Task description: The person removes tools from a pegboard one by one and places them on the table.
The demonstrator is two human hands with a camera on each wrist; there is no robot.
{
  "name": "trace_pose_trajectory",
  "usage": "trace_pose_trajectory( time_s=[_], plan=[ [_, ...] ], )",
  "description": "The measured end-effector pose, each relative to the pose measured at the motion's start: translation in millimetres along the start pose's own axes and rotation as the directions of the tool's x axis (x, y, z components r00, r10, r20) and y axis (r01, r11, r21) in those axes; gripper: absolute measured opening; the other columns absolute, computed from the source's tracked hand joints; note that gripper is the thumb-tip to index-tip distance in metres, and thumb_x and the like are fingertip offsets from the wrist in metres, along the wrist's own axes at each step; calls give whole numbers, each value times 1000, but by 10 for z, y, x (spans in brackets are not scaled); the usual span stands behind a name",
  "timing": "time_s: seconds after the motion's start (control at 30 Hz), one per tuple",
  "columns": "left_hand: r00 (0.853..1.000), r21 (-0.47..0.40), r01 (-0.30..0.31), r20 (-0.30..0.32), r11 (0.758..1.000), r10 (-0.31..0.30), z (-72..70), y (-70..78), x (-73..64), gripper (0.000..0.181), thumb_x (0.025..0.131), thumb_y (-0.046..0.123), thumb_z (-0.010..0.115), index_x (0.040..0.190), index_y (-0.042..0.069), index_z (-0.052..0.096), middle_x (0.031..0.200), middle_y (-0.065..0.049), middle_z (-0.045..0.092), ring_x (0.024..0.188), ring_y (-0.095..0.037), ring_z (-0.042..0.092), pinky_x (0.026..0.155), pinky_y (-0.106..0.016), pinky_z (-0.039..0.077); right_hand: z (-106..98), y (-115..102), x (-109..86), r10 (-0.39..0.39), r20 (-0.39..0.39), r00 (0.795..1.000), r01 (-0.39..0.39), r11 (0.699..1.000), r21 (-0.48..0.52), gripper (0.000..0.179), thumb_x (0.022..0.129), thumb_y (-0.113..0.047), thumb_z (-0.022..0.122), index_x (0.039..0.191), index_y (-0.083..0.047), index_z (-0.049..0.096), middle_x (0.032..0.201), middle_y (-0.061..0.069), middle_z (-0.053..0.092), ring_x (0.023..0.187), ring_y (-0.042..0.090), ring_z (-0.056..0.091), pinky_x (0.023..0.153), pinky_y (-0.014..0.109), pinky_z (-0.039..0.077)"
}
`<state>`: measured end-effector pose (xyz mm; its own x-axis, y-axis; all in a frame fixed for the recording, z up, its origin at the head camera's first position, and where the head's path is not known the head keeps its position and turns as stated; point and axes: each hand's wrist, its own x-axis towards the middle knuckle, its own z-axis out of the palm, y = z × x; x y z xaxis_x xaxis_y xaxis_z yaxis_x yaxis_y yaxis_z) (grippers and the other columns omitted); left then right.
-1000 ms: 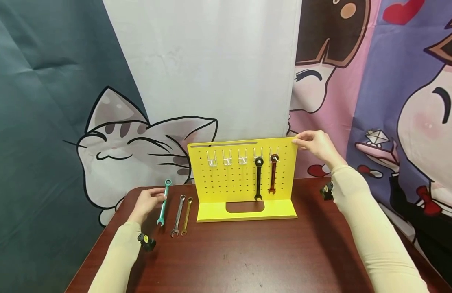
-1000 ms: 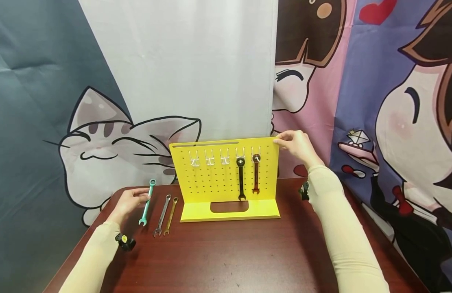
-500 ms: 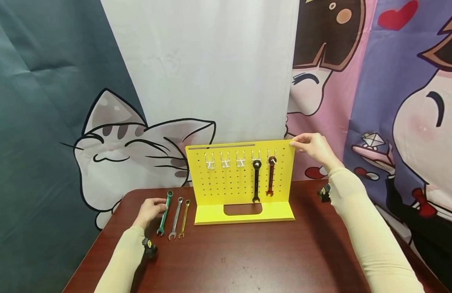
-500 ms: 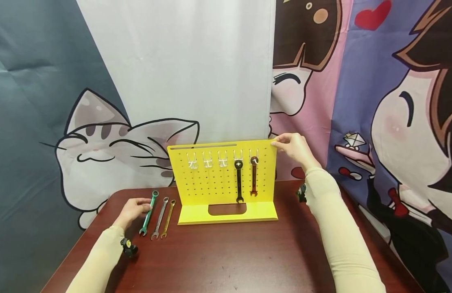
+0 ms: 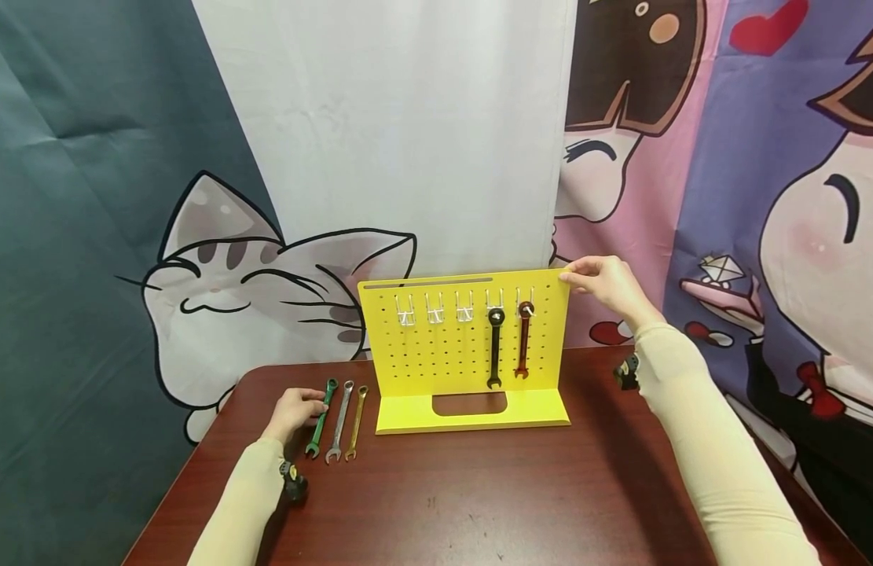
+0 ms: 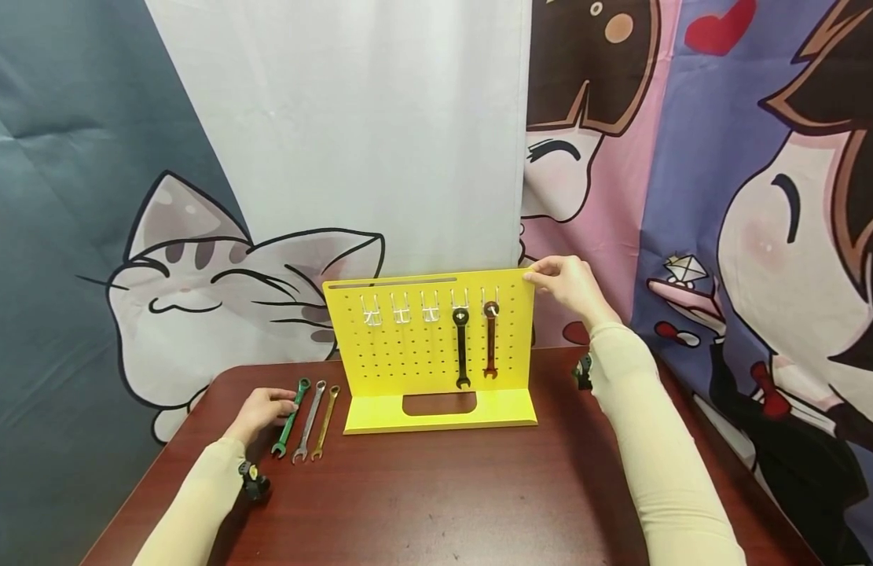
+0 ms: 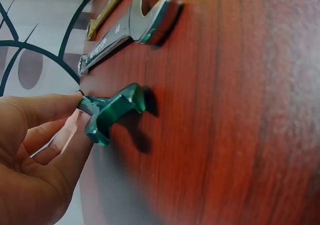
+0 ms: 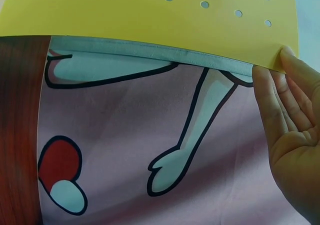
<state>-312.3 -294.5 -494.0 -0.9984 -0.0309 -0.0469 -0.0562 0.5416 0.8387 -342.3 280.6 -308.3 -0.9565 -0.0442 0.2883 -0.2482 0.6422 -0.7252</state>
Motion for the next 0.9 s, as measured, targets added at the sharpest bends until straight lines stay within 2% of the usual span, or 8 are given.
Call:
trace_pose_trajectory(
  time_s=[0.17,0.53,0.9],
  plan=[
    [1000,1,2,-8,1000,-2,13,7,9,34,94,-2,62,124,-17,61,105,-29,69,91,-34,70,75,-43,61,0,1,-3,-5,-2,1000,5,1000,-2,43,94,-38,73,118,-3,70,112,19,72,90,27,74,99,55,49],
    [999,71,-16,-33,997,18,49,43,14,32,91,-3,66,119,-17,64,106,-31,68,90,-38,70,71,-43,62,-2,-11,-14,-1,1,1000,1,1000,2,41,94,-36,73,118,-2,70,113,20,72,91,28,74,100,55,48],
    [997,100,19,-71,995,-12,81,90,16,29,91,0,69,115,-14,68,97,-26,71,72,-23,68,62,-38,61,-3,-25,-15,2,4,1000,-2,1000,-1,40,94,-36,73,117,-4,71,112,19,72,92,29,74,100,54,49]
  ],
)
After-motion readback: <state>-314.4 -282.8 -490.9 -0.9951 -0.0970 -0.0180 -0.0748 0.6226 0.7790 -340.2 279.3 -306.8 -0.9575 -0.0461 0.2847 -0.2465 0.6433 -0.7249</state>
